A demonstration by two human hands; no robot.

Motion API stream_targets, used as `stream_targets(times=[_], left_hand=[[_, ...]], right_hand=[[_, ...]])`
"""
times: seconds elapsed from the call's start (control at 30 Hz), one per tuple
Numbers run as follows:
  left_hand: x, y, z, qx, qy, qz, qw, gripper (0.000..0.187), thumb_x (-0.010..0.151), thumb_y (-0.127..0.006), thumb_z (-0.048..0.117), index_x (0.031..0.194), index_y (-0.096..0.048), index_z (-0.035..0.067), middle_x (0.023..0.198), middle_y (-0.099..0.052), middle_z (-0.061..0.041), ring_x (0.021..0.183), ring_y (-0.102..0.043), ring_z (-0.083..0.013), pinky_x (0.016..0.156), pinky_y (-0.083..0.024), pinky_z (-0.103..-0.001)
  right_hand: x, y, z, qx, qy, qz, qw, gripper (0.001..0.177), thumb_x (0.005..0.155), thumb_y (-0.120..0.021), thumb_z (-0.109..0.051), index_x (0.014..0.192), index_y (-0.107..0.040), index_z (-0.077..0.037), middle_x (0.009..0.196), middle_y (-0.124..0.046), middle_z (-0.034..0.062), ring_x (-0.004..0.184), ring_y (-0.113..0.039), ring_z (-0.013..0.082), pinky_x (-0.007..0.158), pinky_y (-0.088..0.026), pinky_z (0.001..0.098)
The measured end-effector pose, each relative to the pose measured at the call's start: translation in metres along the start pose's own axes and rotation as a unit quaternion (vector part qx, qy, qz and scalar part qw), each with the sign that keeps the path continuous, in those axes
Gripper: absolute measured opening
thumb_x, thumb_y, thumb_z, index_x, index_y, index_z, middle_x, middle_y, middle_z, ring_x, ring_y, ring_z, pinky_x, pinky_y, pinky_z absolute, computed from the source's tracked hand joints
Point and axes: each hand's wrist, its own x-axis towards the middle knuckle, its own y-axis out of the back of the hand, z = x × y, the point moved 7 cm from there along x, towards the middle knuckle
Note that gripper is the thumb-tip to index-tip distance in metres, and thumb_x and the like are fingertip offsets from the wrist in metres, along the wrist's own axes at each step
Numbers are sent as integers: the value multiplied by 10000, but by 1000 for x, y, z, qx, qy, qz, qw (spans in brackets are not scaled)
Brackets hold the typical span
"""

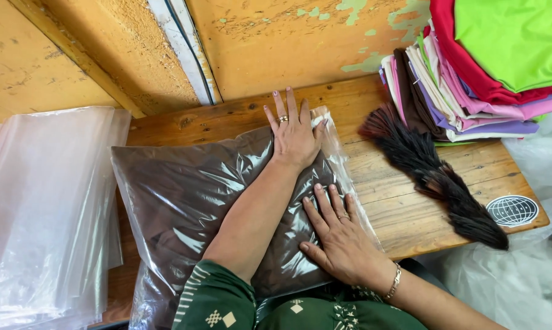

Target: Inserting a brown pillow into a clear plastic bag and sealing the adhesive strip.

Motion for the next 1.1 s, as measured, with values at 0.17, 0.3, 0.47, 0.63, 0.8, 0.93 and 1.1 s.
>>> stream_targets(times=[0.17, 0.3, 0.47, 0.63, 0.8, 0.93, 1.1], left_hand=[[19, -14, -19, -12, 26, 59, 998, 664, 918, -431, 550, 1373, -385, 70, 1532, -92, -192, 1419, 9, -422, 1131, -26, -628], [24, -3, -39, -136, 39, 192, 971, 399, 939, -485, 444, 1139, -552, 105, 1460, -255, -131, 1348, -272, -413, 1083, -278, -549], [47, 19, -45, -210, 9, 136, 968, 251, 847, -638, 324, 986, -636, 115, 1284, -459, -142, 1107, -550, -437, 920, -481, -510], [68, 25, -51, -122, -17, -84, 989, 367, 715, -716, 411, 979, -652, 164, 978, -548, -54, 937, -640, -327, 733, -538, -444], [31, 104, -31, -70, -36, -204, 976, 335, 814, -645, 333, 988, -577, 54, 932, -537, -119, 858, -587, -301, 727, -495, -428], [-16, 159, -12, -124, -137, -117, 976, 397, 764, -687, 242, 1070, -580, 14, 1073, -542, -185, 983, -597, -409, 792, -513, -510], [-72, 234, 4, -160, -139, -51, 976, 421, 837, -640, 182, 1177, -548, -47, 1317, -398, -265, 1176, -469, -474, 956, -382, -605]], right_hand=[[21, -5, 10, 48, -20, -26, 998, 773, 911, -388, -592, 1485, -183, -116, 1539, -60, 209, 1385, -39, 447, 1070, -43, 579], [15, -1, 11, 71, -36, -24, 996, 768, 903, -406, -595, 1483, -201, -135, 1539, -70, 204, 1387, -49, 441, 1069, -43, 582], [7, 14, 17, 116, -86, 16, 989, 848, 841, -485, -659, 1465, -253, -133, 1506, -97, 271, 1366, -111, 481, 1080, -95, 574], [-8, 7, 43, 16, -198, 18, 980, 841, 718, -557, -731, 1378, -393, -237, 1200, -468, 54, 1142, -502, 290, 1022, -275, 504], [-8, 3, 43, 52, -72, 155, 984, 192, 817, -638, -358, 880, -558, -196, 802, -513, -19, 706, -564, 219, 730, -405, 378], [-12, 29, 63, 5, 21, 296, 955, 91, 793, -682, -235, 833, -609, -197, 760, -537, -48, 725, -595, 194, 723, -416, 349], [-26, 78, 109, -135, -79, 272, 949, 194, 785, -717, -328, 911, -633, -208, 934, -546, -23, 990, -542, 223, 980, -343, 433]])
